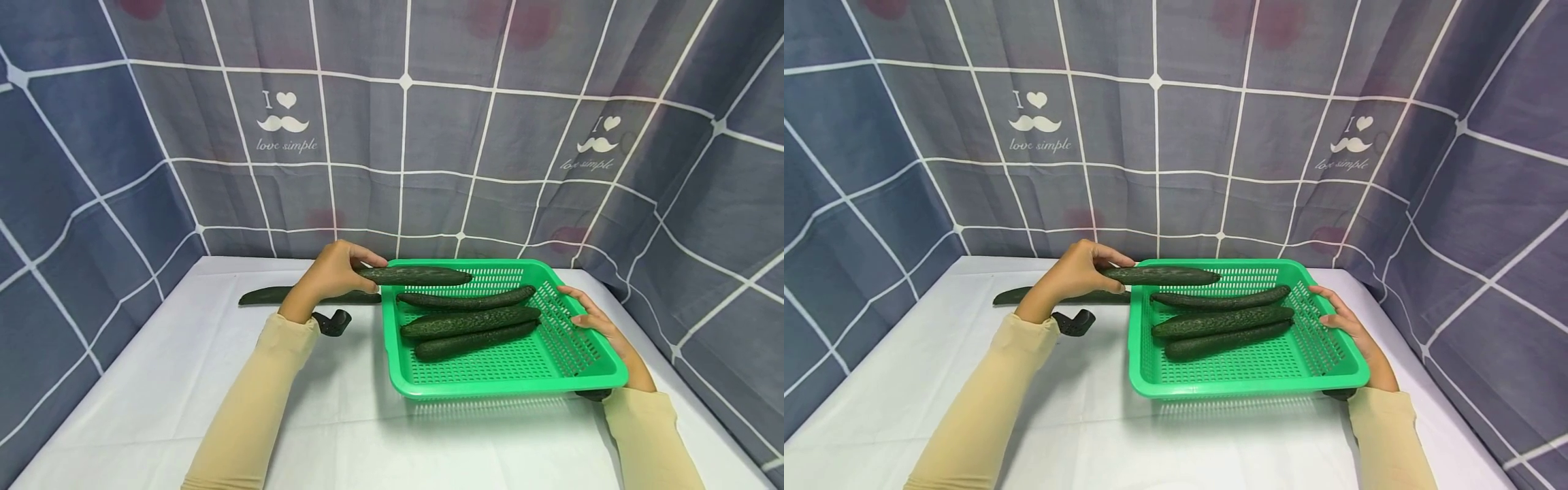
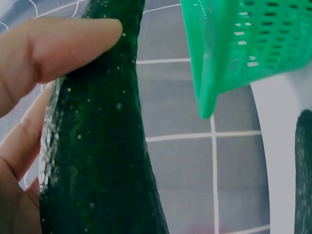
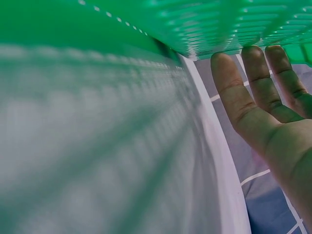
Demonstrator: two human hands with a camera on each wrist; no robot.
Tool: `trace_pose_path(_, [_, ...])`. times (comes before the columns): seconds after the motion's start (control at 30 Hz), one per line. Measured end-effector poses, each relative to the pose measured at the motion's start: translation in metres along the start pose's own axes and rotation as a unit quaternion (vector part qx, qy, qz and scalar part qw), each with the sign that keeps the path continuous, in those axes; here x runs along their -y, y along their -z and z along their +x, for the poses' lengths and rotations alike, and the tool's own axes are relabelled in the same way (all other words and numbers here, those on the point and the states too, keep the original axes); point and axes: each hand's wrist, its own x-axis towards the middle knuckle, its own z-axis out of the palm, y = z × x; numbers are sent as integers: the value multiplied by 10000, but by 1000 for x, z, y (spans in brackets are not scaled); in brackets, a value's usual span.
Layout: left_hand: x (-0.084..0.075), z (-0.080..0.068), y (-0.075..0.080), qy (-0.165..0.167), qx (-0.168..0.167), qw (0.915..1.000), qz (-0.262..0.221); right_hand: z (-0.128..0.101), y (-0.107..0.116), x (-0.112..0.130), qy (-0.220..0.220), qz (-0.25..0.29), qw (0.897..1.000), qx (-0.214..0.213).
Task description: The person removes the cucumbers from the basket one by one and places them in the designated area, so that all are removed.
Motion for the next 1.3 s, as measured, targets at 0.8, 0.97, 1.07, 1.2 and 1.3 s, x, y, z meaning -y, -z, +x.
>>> trace_pose_path(0.8, [42,-35,34,-204,-338,9987,316,-2,-3,0,-200,887,9956,209])
trace_pose_path(0.97, [50,-42,44,-221,-409,9981,404,0,-2,-1,-123,601,9980,133])
trace_pose_path(1.07, [55,-48,49,-154,-496,9975,476,1,-2,-2,-38,36,10000,-46])
trace_pose_path(1.2, [62,-55,54,-133,-630,9961,604,2,-3,-1,28,-295,9994,-176])
trace_pose_path(1.3, [69,-61,57,-145,-733,9949,678,2,-3,-1,14,168,9999,-19])
